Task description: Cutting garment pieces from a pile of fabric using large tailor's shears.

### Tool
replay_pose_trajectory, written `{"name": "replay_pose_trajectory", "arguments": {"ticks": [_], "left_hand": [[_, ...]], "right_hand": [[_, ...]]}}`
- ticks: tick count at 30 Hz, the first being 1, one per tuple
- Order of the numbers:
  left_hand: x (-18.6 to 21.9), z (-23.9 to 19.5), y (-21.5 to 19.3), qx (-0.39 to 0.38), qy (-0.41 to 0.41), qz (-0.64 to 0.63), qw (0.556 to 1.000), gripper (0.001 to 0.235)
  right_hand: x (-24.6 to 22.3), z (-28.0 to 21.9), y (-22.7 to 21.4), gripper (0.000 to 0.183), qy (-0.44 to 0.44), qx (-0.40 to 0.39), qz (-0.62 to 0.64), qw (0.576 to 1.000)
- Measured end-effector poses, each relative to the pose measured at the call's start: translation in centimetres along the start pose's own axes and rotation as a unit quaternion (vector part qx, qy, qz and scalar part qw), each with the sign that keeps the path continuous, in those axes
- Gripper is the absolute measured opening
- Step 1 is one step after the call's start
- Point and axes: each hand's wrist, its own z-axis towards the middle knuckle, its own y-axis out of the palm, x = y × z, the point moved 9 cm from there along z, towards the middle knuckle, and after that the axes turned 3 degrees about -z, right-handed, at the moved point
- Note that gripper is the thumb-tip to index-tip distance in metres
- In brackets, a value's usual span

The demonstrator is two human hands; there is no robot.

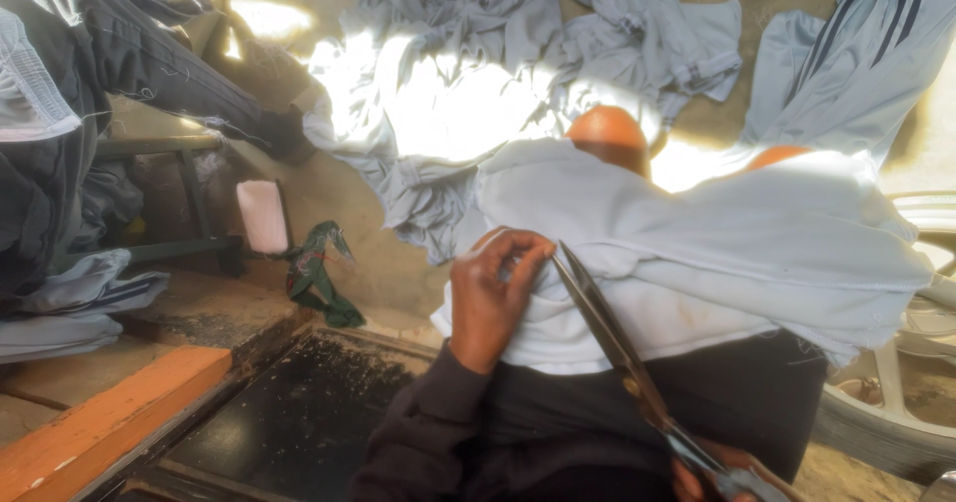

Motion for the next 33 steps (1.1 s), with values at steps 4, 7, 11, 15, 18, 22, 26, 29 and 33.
{"name": "replay_pose_trajectory", "arguments": {"ticks": [4, 7, 11, 15, 18, 22, 26, 29, 33], "left_hand": [[-0.1, -0.7, 0.2, 0.025, 0.046, 0.050, 0.997, 0.011], [0.0, -0.9, 0.7, 0.007, 0.054, 0.045, 0.998, 0.020], [0.5, -0.6, 0.4, -0.024, 0.065, -0.002, 0.998, 0.021], [0.9, -0.6, 0.6, -0.038, 0.089, -0.009, 0.995, 0.018], [1.0, -0.4, 1.0, -0.036, 0.091, 0.004, 0.995, 0.013], [1.1, -0.6, 1.5, -0.028, 0.122, 0.052, 0.991, 0.012], [0.5, -0.9, 1.9, -0.021, 0.115, 0.075, 0.990, 0.022], [0.0, -1.1, 2.1, -0.019, 0.099, 0.071, 0.992, 0.025], [0.1, -1.4, 2.0, -0.009, 0.100, 0.062, 0.993, 0.027]], "right_hand": [[-11.6, 2.5, 11.6, 0.075, -0.158, 0.107, -0.122, 0.974], [-13.2, 3.1, 12.7, 0.064, -0.170, 0.130, -0.098, 0.972], [-13.2, 3.0, 13.0, 0.065, -0.169, 0.126, -0.089, 0.973], [-14.1, 2.8, 13.9, 0.063, -0.183, 0.147, -0.074, 0.969], [-13.5, 2.6, 13.1, 0.062, -0.180, 0.154, -0.079, 0.968], [-13.0, 2.4, 12.4, 0.064, -0.178, 0.160, -0.093, 0.967], [-12.6, 2.2, 12.2, 0.067, -0.145, 0.177, -0.114, 0.967], [-12.1, 2.4, 11.9, 0.067, -0.143, 0.174, -0.095, 0.970], [-14.2, 3.2, 14.2, 0.060, -0.166, 0.167, -0.086, 0.968]]}}
